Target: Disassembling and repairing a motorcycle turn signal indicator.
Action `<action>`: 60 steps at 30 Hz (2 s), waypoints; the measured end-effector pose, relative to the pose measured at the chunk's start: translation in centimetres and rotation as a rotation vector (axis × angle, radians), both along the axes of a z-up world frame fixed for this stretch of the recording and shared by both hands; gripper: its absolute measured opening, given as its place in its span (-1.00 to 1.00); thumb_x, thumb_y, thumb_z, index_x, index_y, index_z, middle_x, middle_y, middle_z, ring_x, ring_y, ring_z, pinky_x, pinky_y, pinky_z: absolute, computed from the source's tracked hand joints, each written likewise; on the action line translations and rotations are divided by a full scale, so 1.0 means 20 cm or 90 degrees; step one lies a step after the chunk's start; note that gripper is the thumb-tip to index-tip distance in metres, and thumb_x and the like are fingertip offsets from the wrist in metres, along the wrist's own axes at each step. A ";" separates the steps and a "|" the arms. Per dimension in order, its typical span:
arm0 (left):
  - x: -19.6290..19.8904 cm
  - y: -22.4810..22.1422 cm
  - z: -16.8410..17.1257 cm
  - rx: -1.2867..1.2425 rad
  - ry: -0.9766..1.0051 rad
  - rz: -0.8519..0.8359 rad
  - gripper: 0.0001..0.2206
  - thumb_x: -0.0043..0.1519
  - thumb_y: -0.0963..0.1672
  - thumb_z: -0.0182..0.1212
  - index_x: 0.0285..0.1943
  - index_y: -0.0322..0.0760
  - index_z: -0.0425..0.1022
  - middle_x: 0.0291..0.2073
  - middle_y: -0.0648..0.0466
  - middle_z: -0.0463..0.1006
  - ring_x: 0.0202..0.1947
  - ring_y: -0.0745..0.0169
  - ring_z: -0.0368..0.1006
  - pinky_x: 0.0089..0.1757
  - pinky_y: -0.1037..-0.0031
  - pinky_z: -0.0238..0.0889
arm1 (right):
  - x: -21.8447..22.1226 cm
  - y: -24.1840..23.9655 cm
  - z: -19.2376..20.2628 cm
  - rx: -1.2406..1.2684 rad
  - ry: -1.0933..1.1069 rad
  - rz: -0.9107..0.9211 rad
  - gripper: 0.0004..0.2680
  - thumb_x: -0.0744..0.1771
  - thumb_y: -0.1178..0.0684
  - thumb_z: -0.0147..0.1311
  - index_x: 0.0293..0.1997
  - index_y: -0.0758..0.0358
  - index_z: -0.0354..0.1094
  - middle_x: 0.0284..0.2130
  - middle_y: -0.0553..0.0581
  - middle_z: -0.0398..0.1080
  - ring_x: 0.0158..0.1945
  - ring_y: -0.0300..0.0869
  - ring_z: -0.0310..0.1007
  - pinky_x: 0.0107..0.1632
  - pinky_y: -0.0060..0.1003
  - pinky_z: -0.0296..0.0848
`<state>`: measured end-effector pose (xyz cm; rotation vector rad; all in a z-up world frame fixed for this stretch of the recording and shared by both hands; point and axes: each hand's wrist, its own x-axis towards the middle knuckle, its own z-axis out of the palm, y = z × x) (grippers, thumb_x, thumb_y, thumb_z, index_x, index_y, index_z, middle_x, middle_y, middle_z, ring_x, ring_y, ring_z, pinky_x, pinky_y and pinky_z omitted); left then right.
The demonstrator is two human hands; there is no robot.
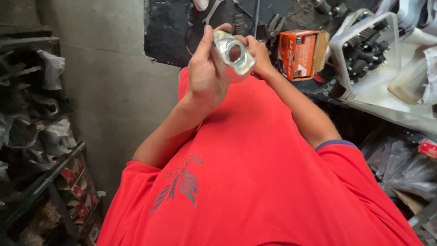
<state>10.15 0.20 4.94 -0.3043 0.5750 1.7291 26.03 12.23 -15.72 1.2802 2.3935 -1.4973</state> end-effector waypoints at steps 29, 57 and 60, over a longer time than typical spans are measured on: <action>-0.11 -0.07 -0.08 -0.178 0.719 0.014 -0.38 0.40 0.21 -0.07 -0.46 -0.35 0.37 -0.63 0.15 0.41 -0.58 0.47 0.36 -0.49 0.54 0.31 | 0.10 -0.12 0.91 -0.630 0.453 -0.116 -0.66 0.47 -0.17 -0.03 0.16 0.39 0.30 -0.12 0.17 0.46 -0.10 -0.09 0.52 -0.08 -0.22 0.51; -0.07 -0.13 -0.17 0.040 0.461 -0.115 -0.58 0.51 0.03 -0.01 0.23 -0.45 0.36 -0.10 -0.08 0.59 -0.14 0.32 0.51 -0.08 0.49 0.40 | 0.05 -0.17 0.95 -0.307 0.409 -0.036 -0.82 0.33 0.29 0.33 -0.06 0.32 0.36 -0.19 -0.02 0.42 -0.12 -0.34 0.44 0.02 -0.40 0.50; -0.08 -0.13 -0.15 0.072 0.413 -0.125 -0.54 0.47 0.04 -0.05 0.31 -0.46 0.33 -0.04 -0.11 0.60 -0.07 0.21 0.57 0.00 0.40 0.47 | 0.03 -0.17 1.04 -0.193 0.402 0.002 -0.87 0.36 0.24 0.31 -0.11 0.34 0.39 -0.23 0.03 0.46 -0.14 -0.32 0.47 -0.03 -0.42 0.48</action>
